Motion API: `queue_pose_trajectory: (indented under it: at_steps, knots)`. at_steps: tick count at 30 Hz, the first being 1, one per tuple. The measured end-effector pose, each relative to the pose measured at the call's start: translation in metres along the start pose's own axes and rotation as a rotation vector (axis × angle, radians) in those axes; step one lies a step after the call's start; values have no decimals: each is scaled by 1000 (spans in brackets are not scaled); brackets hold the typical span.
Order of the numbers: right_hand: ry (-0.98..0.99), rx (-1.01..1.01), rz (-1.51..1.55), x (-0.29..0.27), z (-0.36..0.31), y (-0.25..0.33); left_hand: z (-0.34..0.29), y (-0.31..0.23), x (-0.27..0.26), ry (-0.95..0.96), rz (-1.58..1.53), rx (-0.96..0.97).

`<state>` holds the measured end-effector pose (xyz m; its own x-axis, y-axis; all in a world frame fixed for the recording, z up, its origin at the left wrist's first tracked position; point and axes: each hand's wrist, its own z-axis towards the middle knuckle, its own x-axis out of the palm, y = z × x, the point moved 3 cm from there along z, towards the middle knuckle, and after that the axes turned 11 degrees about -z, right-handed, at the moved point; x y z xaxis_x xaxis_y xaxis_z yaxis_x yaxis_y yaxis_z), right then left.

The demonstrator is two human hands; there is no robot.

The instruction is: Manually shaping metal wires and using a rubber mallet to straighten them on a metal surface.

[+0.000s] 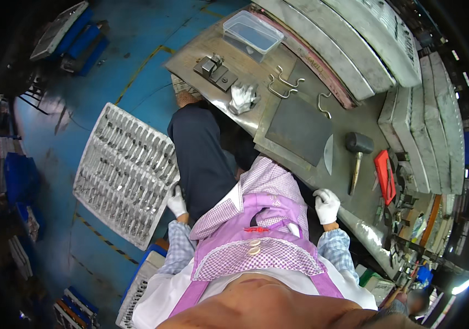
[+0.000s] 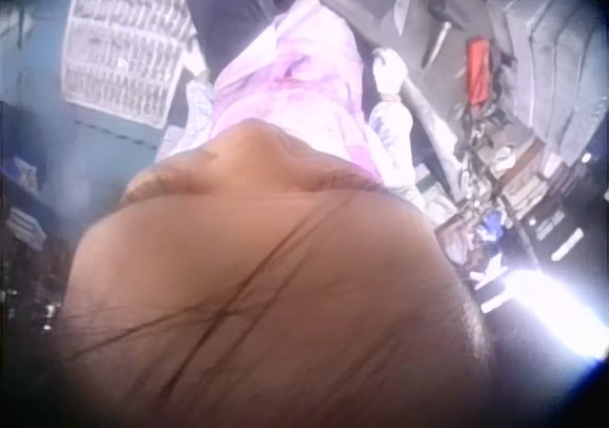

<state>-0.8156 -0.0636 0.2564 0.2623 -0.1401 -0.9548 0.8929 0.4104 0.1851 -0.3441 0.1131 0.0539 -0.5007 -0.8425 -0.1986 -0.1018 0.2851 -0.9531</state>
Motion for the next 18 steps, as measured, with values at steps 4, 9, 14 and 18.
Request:
queue_pose_trajectory:
  at_steps: [4,9,14,18]
  knots:
    - [-83,44,62,16,0,-19,-14,25,-15,-74,94,39]
    - [-261,122,64,37,6,-32,-28,20,-36,-177,70,-214]
    - [-316,149,78,39,6,-29,-33,51,-57,-184,19,15]
    - [-343,129,53,39,5,-31,-41,72,-54,-179,-32,52]
